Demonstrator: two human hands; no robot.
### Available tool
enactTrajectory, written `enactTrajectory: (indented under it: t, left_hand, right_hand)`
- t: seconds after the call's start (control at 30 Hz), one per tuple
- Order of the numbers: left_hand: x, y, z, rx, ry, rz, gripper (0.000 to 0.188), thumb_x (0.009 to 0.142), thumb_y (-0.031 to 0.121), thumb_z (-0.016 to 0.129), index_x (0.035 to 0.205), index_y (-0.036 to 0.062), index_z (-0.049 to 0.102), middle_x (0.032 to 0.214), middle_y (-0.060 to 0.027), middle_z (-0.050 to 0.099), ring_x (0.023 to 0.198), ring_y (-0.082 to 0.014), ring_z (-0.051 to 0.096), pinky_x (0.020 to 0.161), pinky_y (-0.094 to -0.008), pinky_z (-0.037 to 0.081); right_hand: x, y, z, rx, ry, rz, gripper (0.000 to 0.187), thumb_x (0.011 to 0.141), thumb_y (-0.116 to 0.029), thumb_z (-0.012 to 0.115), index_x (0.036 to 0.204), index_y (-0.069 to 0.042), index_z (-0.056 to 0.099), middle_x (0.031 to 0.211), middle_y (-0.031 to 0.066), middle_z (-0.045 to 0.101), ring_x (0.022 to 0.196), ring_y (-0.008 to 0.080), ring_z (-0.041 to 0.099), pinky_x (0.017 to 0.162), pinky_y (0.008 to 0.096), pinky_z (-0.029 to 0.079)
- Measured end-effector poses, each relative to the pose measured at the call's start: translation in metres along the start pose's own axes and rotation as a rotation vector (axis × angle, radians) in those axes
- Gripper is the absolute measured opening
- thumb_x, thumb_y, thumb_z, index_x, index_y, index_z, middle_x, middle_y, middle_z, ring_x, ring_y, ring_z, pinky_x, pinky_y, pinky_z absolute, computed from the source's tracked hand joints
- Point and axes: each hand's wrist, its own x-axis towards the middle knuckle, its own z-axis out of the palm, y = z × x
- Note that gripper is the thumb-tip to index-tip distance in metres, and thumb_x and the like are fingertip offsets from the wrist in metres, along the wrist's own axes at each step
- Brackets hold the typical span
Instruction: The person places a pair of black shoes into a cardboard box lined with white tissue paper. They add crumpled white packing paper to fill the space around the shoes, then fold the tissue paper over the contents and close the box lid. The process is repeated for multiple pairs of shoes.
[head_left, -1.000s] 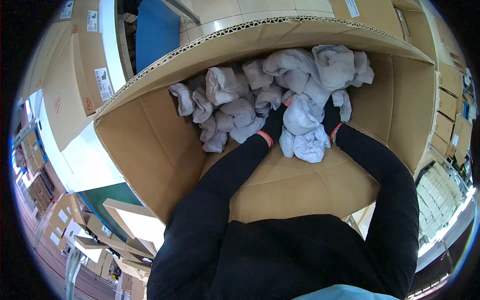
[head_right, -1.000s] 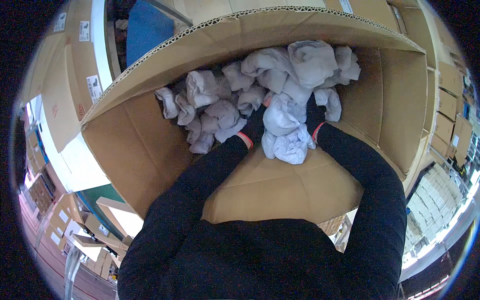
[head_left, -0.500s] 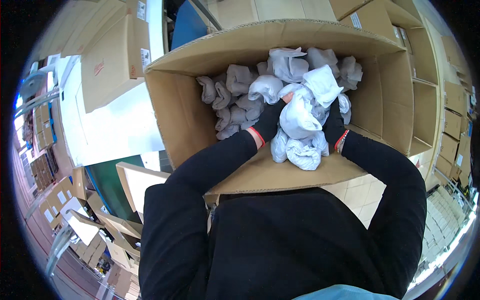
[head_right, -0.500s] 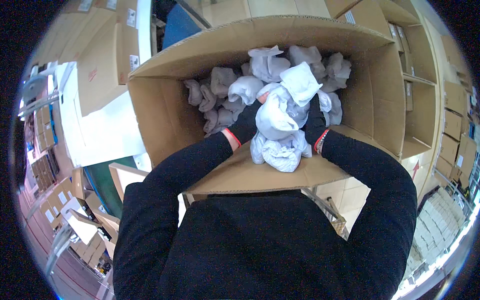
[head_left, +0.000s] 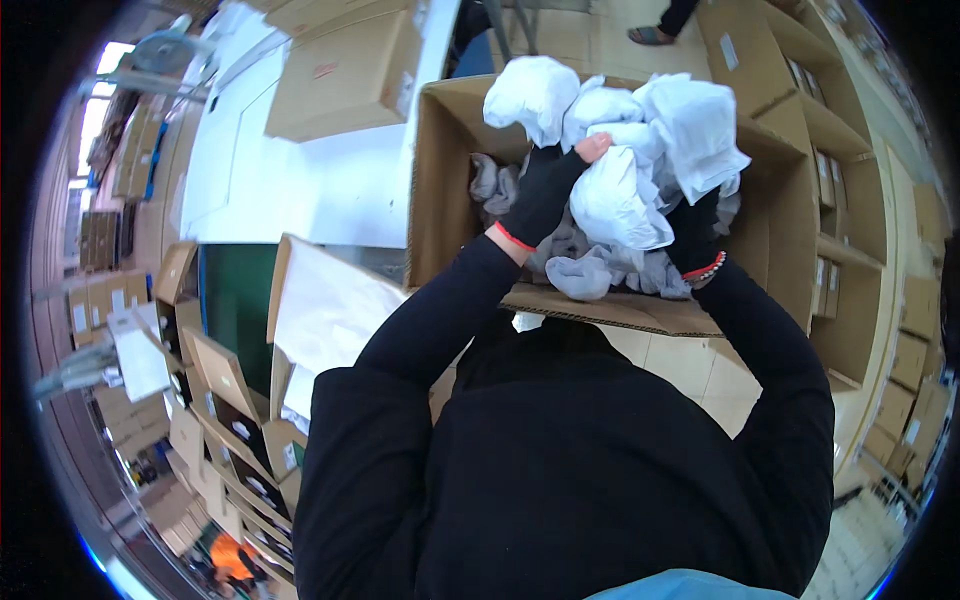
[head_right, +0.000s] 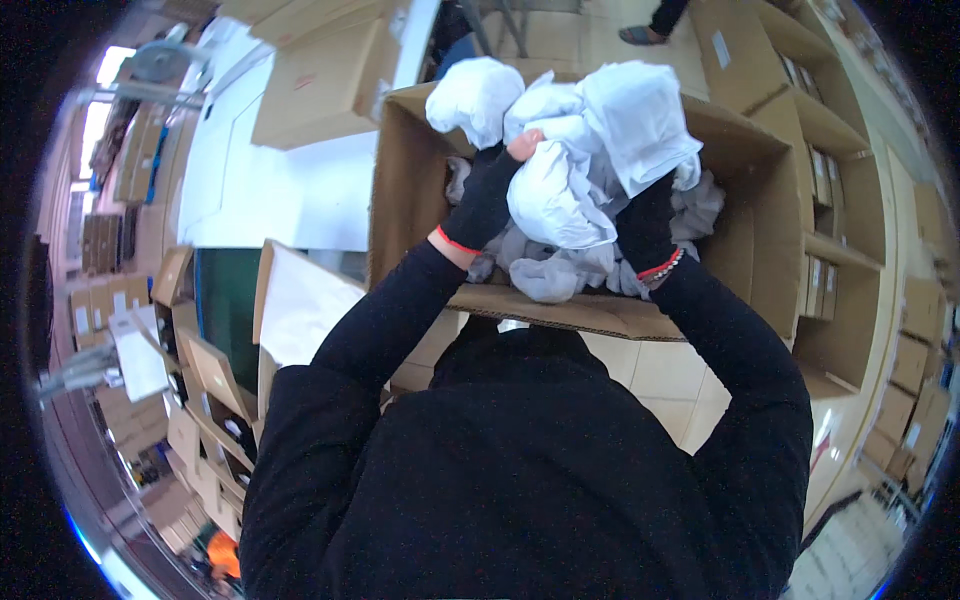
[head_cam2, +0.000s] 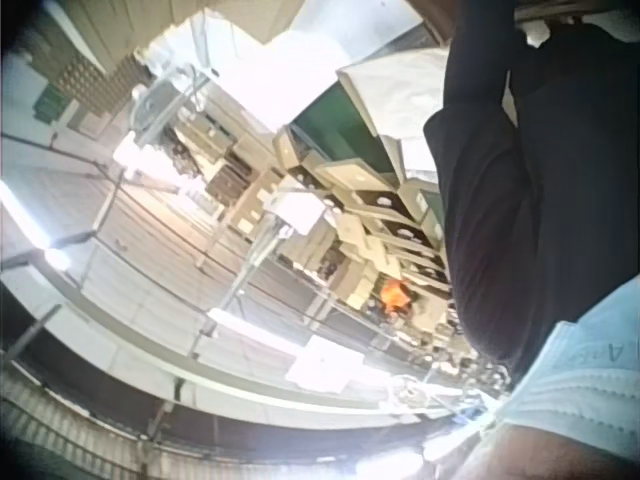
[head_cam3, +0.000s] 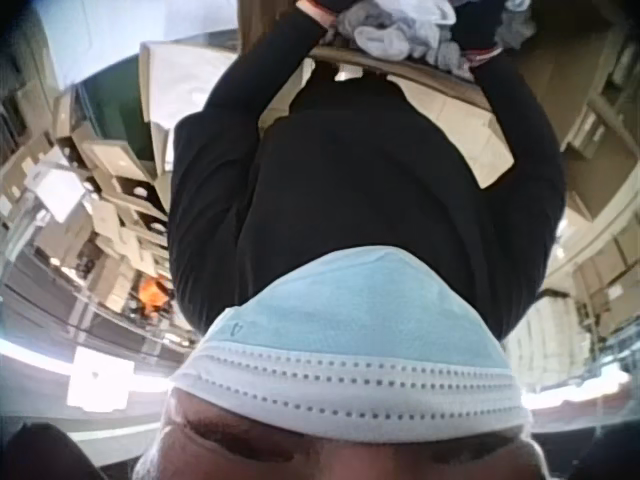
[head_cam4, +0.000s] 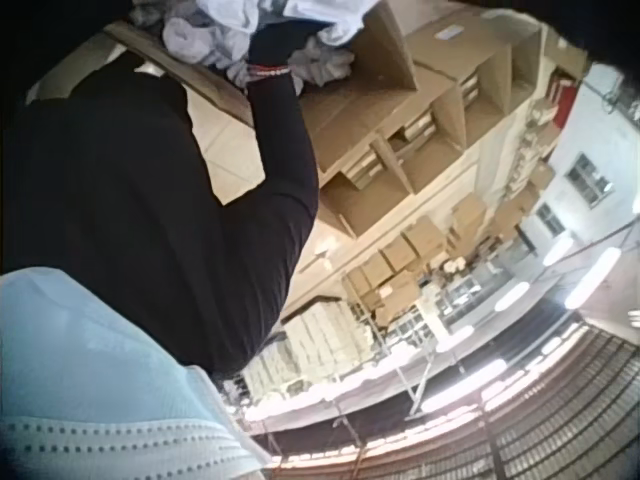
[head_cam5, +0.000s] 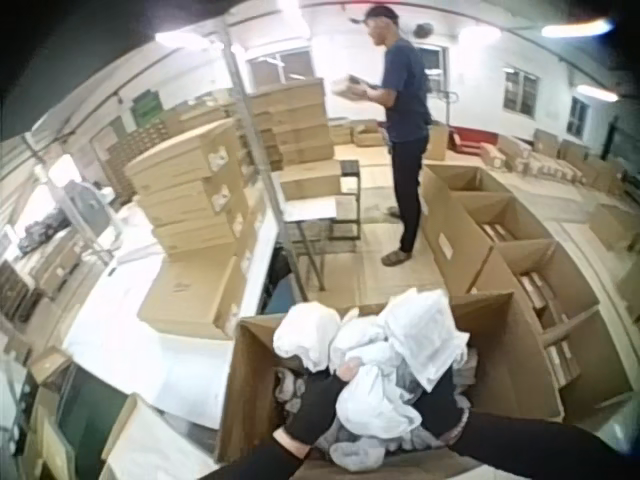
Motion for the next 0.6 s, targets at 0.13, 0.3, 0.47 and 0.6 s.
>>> enactTrajectory:
  t: [0.13,0.3,0.47,0.6]
  left_hand:
    - [-0.041,0.075,0.004,0.09,0.074,0.221,0.039,0.081,0.022,0.074,0.112,0.0008,0.062,0.104,-0.0055,0.064,0.094,-0.013,0.061,0.087,-0.0287,0.049]
    - [-0.153,0.158,-0.015,0.229,0.321,0.484,0.052,0.077,0.018,0.078,0.12,0.0002,0.055,0.11,-0.0069,0.061,0.099,-0.0152,0.058,0.088,-0.0299,0.048]
    - [-0.318,0.19,-0.073,0.453,0.618,0.928,0.059,0.077,0.016,0.077,0.126,-0.0016,0.05,0.115,-0.01,0.059,0.101,-0.0195,0.058,0.09,-0.0309,0.047]
    - [-0.52,0.152,-0.132,0.625,1.106,0.761,0.04,0.086,0.011,0.064,0.123,-0.0013,0.054,0.116,-0.0118,0.062,0.103,-0.0196,0.062,0.088,-0.032,0.049]
  right_hand:
    - [0.033,-0.045,0.031,-0.864,0.009,-0.648,0.06,0.084,-0.011,0.065,0.136,0.0,0.036,0.132,0.0198,0.045,0.12,0.0346,0.046,0.103,0.0429,0.034]
    - [0.043,-0.072,0.115,-0.234,-0.239,-0.475,0.053,0.084,-0.003,0.062,0.132,0.002,0.041,0.129,0.0222,0.049,0.122,0.0336,0.048,0.101,0.0423,0.038]
    - [-0.019,-0.109,0.28,0.093,-0.625,-0.463,0.048,0.086,-0.01,0.062,0.129,0.0,0.045,0.126,0.0176,0.052,0.117,0.0269,0.05,0.098,0.0377,0.04]
    - [-0.149,-0.162,0.435,0.505,-0.945,-0.149,0.046,0.088,-0.019,0.063,0.128,-0.001,0.048,0.124,0.0136,0.053,0.113,0.0214,0.051,0.095,0.0342,0.042]
